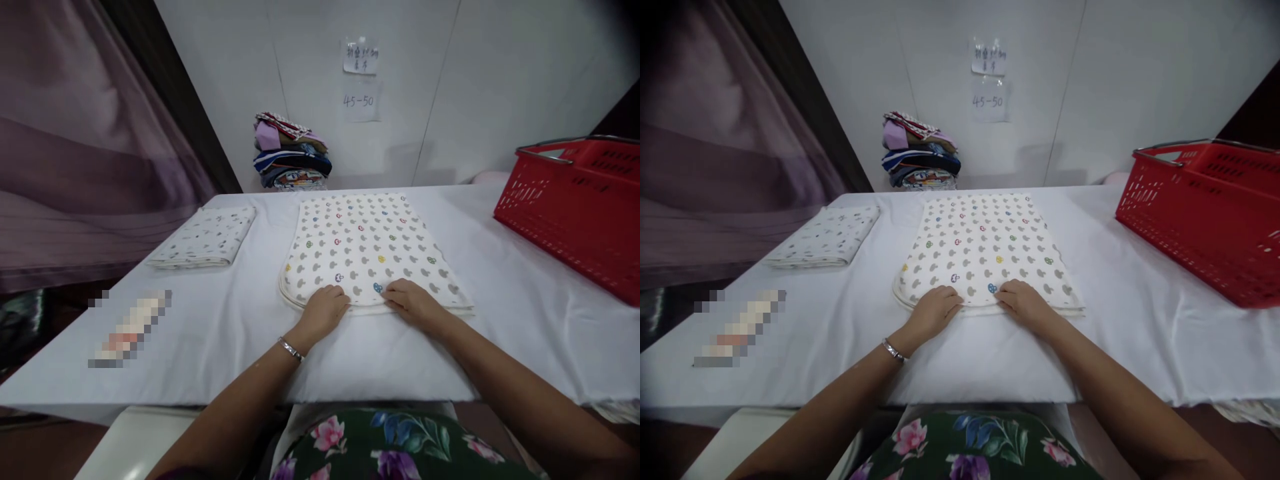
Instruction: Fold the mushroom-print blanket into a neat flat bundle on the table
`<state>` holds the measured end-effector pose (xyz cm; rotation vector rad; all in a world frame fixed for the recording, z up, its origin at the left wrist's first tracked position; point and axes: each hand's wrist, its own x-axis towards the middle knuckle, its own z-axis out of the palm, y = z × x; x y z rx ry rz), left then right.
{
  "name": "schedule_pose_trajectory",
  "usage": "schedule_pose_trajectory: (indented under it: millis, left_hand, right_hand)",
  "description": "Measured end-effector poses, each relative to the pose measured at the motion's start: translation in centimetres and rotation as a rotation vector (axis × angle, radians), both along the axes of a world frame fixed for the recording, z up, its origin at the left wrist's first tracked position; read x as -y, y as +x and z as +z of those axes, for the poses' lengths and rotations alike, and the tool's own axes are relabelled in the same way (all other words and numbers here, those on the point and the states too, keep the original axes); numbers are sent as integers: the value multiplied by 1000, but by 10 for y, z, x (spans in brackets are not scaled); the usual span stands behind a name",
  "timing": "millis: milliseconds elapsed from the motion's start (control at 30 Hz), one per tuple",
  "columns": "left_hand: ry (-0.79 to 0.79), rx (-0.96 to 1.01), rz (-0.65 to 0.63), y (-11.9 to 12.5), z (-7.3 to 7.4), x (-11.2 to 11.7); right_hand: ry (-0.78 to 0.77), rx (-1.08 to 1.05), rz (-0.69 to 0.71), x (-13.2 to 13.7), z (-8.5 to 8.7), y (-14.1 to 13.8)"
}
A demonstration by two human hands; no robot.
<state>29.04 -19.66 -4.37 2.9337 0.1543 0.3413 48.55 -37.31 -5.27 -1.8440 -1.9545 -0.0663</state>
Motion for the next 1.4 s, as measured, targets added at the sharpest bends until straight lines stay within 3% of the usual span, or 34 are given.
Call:
schedule_pose_trajectory:
  millis: [267, 467, 667, 867, 1233, 1400]
  left_hand:
    - [-34, 42, 53, 3, -6, -2]
    - [-46, 106, 111, 3, -9, 0]
    - [-9, 161, 88, 0, -9, 2]
    - [53, 79, 24, -1, -7, 6]
    - [74, 26, 67, 6, -6, 11]
    - [103, 120, 34, 9, -8, 12]
  right_hand:
    - [80, -84, -65, 3, -3, -2]
    - [29, -103, -121, 6, -2, -3]
    - [60, -70, -83, 5, -5, -3]
    - [103, 7, -19, 5, -9, -3]
    - [52, 55, -46, 4, -2, -11]
    - [42, 68, -76, 4, 0, -14]
